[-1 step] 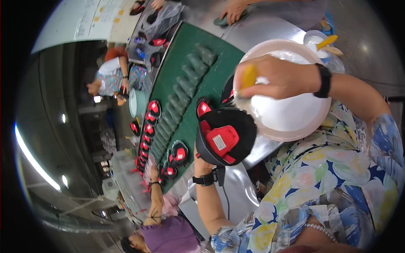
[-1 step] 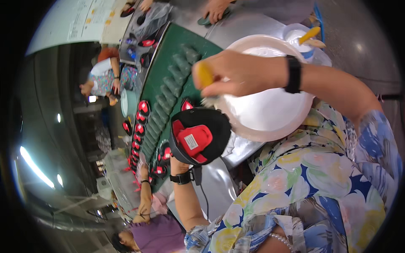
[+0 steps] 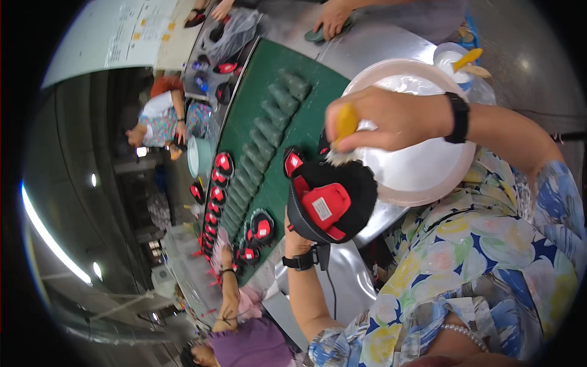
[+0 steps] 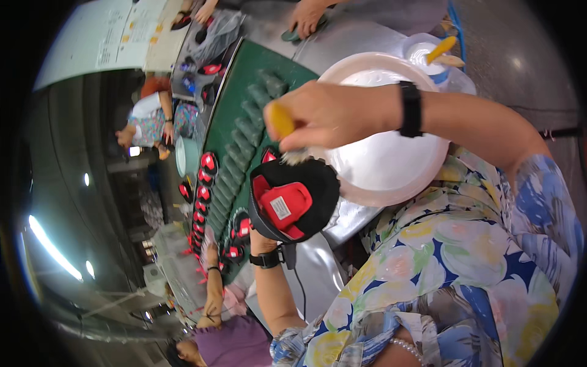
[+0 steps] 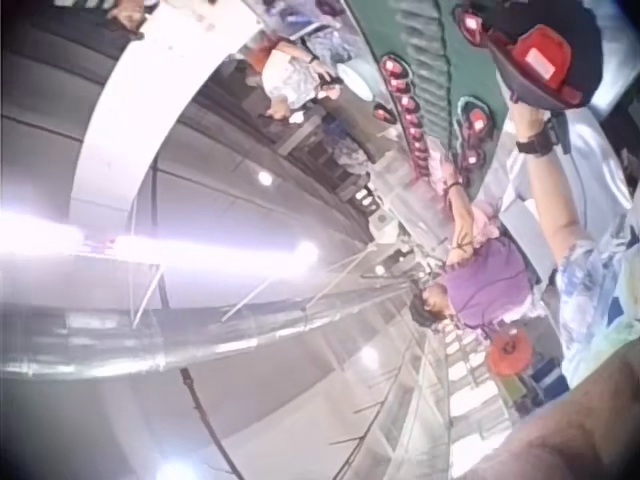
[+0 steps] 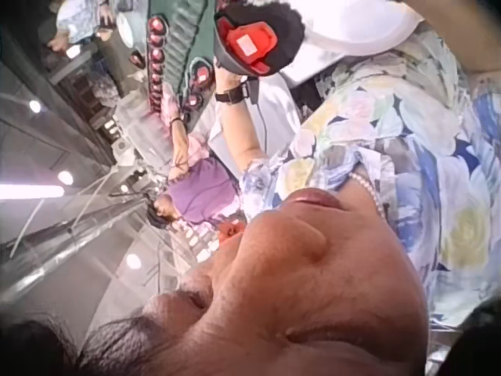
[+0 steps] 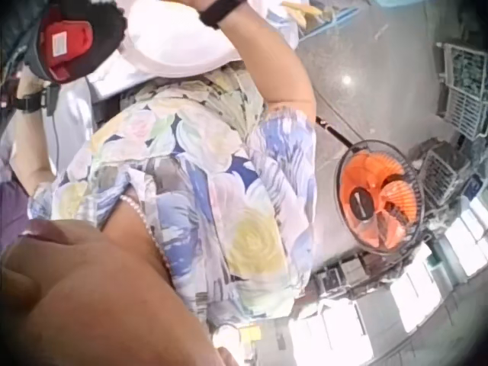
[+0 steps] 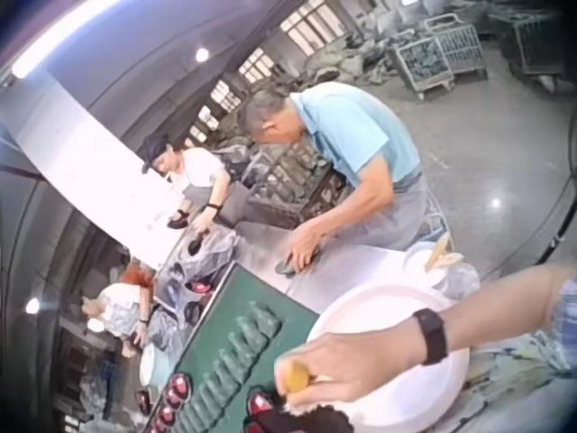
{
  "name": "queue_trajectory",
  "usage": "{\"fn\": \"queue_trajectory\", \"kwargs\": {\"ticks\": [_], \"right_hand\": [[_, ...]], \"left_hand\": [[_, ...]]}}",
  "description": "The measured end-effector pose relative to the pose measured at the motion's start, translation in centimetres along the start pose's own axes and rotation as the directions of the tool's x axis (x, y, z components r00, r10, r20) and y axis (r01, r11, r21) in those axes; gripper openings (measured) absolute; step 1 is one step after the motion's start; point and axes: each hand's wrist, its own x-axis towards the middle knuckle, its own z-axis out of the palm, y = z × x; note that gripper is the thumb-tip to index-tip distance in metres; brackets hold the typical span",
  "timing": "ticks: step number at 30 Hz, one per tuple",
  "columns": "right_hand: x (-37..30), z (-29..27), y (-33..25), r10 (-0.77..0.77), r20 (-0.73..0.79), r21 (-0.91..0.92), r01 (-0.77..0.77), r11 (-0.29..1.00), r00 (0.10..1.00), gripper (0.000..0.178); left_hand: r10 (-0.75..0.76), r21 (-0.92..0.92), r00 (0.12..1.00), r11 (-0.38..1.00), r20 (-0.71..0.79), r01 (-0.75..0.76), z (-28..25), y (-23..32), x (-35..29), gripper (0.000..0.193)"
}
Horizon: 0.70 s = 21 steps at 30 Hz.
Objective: Applying glue to the interior components of a shoe using a brush and a container of adhesive.
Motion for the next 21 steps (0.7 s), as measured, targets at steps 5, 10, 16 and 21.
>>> {"fn": "queue_trajectory", "kwargs": {"ticks": [5,10,16,21], "right_hand": [[-0.3,-1.5,-0.4,0.031,-0.016,-0.285,-0.034,0.958,0.999,0.026],[-1.7,-1.6,-1.5,0.335,-0.225,-0.295,-0.392,0.872,0.915,0.031],[-3.4,0.9,-1.0,0.549,-0.289,-0.007,-0.576,0.818,0.784,0.038],[-4.5,2.6,-0.4,0.645,-0.212,0.151,-0.628,0.764,0.734,0.039]], "left_hand": [[0.127,0.151,0.988,0.979,0.087,-0.139,2.4,-1.1,1.6,0.048],[0.491,0.476,0.863,0.735,0.118,-0.483,1.8,-4.1,1.0,0.05],[0.879,0.695,0.445,0.212,0.172,-0.687,4.6,-5.1,1.1,0.062],[0.873,0.624,0.487,0.359,0.039,-0.694,5.4,-4.5,1.8,0.058]]}}
